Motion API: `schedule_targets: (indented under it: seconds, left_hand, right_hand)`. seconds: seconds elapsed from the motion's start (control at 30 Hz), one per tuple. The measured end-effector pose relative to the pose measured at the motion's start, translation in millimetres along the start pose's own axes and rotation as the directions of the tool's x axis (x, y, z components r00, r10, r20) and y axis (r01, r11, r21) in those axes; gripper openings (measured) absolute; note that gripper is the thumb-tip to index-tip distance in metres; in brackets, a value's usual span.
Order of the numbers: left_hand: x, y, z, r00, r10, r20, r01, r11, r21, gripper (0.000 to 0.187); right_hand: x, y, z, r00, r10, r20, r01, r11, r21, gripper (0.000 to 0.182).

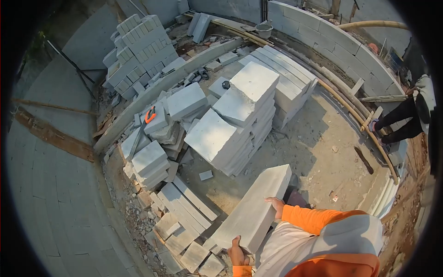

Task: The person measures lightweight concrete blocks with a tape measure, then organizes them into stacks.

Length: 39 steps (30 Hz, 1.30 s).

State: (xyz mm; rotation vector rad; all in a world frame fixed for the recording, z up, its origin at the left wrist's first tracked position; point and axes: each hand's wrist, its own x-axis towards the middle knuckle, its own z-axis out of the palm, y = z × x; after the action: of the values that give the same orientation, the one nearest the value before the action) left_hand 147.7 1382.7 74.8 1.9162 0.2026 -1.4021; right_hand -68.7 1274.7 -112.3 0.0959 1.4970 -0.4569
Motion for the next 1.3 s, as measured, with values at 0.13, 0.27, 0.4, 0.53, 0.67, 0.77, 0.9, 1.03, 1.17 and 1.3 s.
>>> schedule_targets:
  seconds: [0.13, 0.27, 0.4, 0.53, 0.67, 0.77, 0.9, 1.03, 1.17, 1.3]
  left_hand:
    - [9.1, -9.2, 90.4, 0.976, 0.122, 0.178, -0.119, 0.992, -0.03, 0.035]
    - [-44.6, 7.4, 215.2, 0.93, 0.105, 0.353, -0.121, 0.992, 0.021, 0.031]
    - [-31.0, -22.3, 325.8, 0.901, 0.126, 0.415, -0.207, 0.966, 0.157, 0.028]
    - [-56.7, -26.9, 423.7, 0.873, 0.033, 0.487, -0.214, 0.923, 0.321, 0.027]
    - [-76.0, -30.5, 493.1, 0.814, -0.131, 0.566, -0.128, 0.909, 0.396, 0.028]
    - [-105.4, -28.1, 541.3, 0.759, -0.096, 0.644, -0.155, 0.934, 0.322, 0.038]
    - [-98.8, -29.8, 599.4, 0.733, -0.209, 0.648, -0.077, 0.92, 0.384, 0.068]
    - [-87.6, -31.0, 670.9, 0.767, -0.276, 0.579, 0.006, 0.906, 0.423, 0.065]
    - [-58.5, -25.0, 749.5, 0.652, -0.15, 0.743, -0.081, 0.961, 0.266, 0.078]
    - [-86.2, 12.9, 822.9, 0.731, -0.244, 0.637, 0.098, 0.962, 0.256, 0.073]
  right_hand:
    - [-61.4, -78.2, -72.3, 0.996, 0.025, 0.09, -0.053, 0.943, 0.329, 0.054]
    - [-49.4, -139.5, -166.5, 0.99, -0.142, 0.014, 0.117, 0.865, 0.489, 0.045]
    - [-36.2, -188.5, -266.9, 0.988, -0.152, -0.015, 0.125, 0.751, 0.649, 0.037]
    - [-33.6, -222.4, -342.3, 0.977, -0.074, -0.202, 0.2, 0.657, 0.727, 0.038]
    - [-59.9, -259.7, -391.6, 0.935, -0.057, -0.349, 0.305, 0.629, 0.715, 0.038]
    - [-73.8, -291.0, -418.3, 0.924, -0.164, -0.344, 0.375, 0.558, 0.741, 0.038]
    - [-60.8, -339.1, -456.1, 0.91, -0.169, -0.378, 0.404, 0.555, 0.727, 0.04]
    - [-37.1, -417.0, -488.9, 0.892, -0.155, -0.424, 0.425, 0.605, 0.673, 0.045]
    - [-13.6, -511.3, -505.5, 0.841, -0.29, -0.457, 0.531, 0.609, 0.589, 0.05]
    - [-19.5, -615.8, -520.2, 0.809, -0.3, -0.506, 0.549, 0.694, 0.466, 0.05]
